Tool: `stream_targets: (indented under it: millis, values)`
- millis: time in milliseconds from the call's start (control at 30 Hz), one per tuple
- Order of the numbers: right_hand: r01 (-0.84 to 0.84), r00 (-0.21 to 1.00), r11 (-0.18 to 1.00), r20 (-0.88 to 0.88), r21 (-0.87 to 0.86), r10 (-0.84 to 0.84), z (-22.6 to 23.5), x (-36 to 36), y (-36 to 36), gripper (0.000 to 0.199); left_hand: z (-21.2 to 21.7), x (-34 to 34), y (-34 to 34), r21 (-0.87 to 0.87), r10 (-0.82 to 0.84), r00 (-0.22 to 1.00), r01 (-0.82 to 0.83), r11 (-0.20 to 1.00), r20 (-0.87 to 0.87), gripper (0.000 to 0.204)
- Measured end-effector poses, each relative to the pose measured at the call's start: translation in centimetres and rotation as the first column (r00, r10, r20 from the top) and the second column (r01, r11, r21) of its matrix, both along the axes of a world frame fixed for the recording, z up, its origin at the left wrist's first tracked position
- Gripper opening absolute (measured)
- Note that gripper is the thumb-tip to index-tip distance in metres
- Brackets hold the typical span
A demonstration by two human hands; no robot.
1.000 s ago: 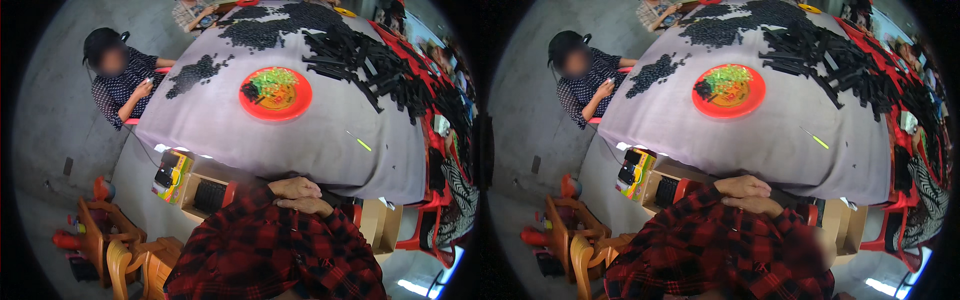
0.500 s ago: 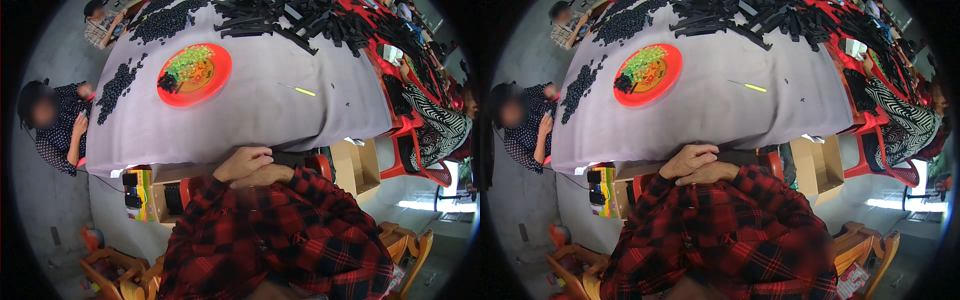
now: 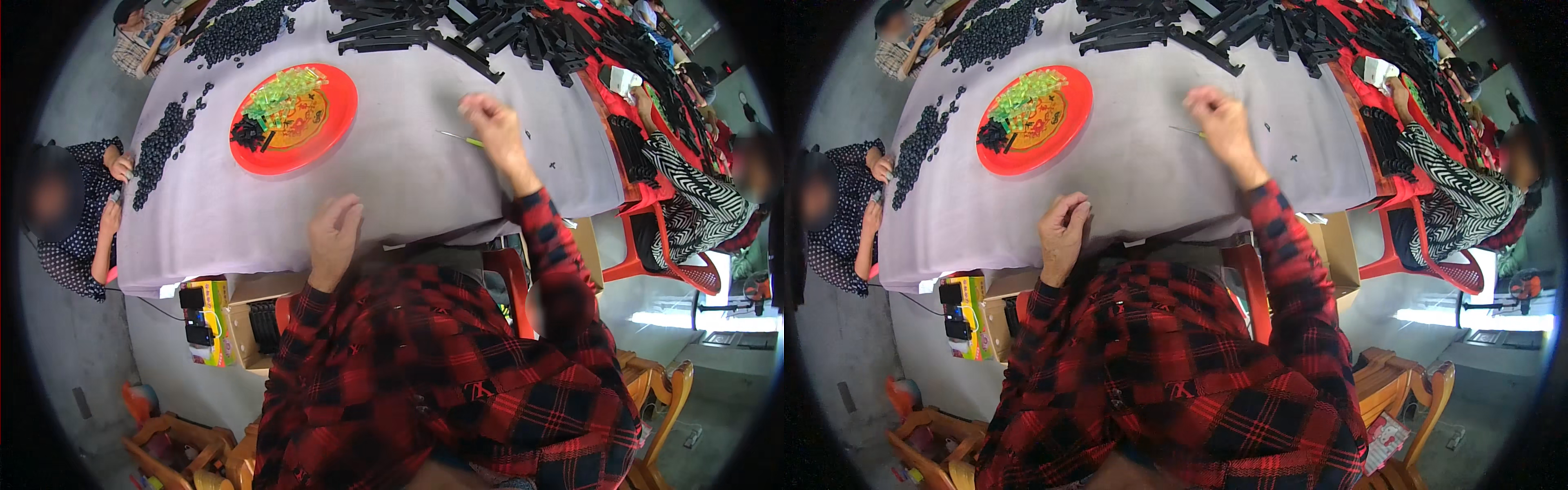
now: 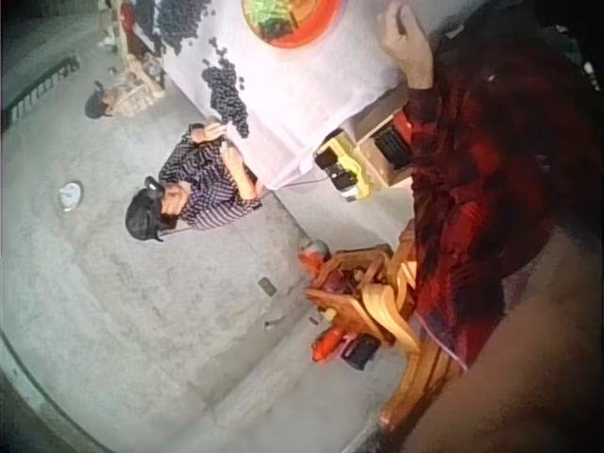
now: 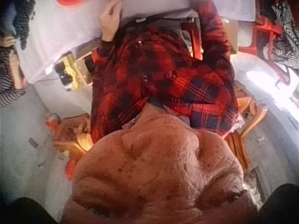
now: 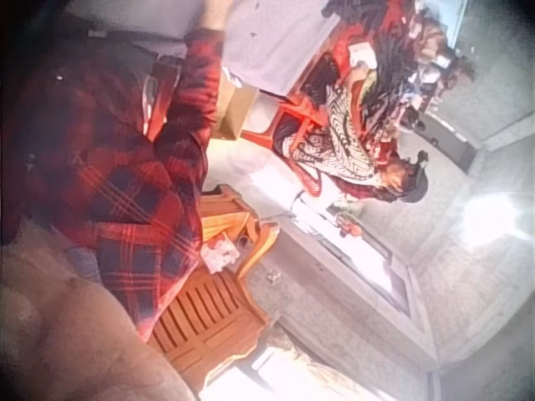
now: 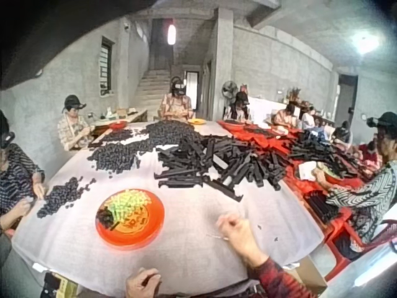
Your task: The person assembles internal components into a black plastic housing using a small adjustment tool.
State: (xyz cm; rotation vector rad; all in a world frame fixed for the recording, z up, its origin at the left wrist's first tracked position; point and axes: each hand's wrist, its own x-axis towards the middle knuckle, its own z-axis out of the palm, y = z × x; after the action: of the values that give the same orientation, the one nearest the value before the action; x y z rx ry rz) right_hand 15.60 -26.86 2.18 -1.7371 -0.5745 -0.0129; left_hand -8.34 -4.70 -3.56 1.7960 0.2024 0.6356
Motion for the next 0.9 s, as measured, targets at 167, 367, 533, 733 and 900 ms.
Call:
stream_targets:
  millis: [167,367,533,733,900]
  values:
    - [0.566,0.812,0.715,0.424,-0.409,-0.401,-2.5,12.9,-2.7,0.049,0.6,0.6,-0.2,0.165,-0.017,1.0,0.019,0.986,-0.013,0.014]
    - [0.531,0.847,0.547,0.394,-0.648,-0.356,-3.6,17.3,-2.3,0.07,0.5,0.3,-0.3,0.128,-0.008,0.999,0.014,0.992,-0.047,0.015]
    - [0.422,0.906,0.574,0.321,-0.702,-0.274,-4.4,18.4,-1.5,0.059,0.5,0.3,-0.3,0.08,-0.034,0.996,0.041,0.996,-0.077,0.014]
    - [0.487,0.87,0.57,0.428,-0.662,-0.246,-4.2,17.2,-1.1,0.044,0.3,0.4,-0.4,0.152,-0.019,0.996,0.032,0.988,-0.083,0.014]
    - [0.212,0.927,0.91,-0.221,-0.356,-0.303,-2.0,13.4,-1.8,0.028,0.6,0.2,-0.6,0.132,-0.021,0.996,0.033,0.991,-0.091,0.014]
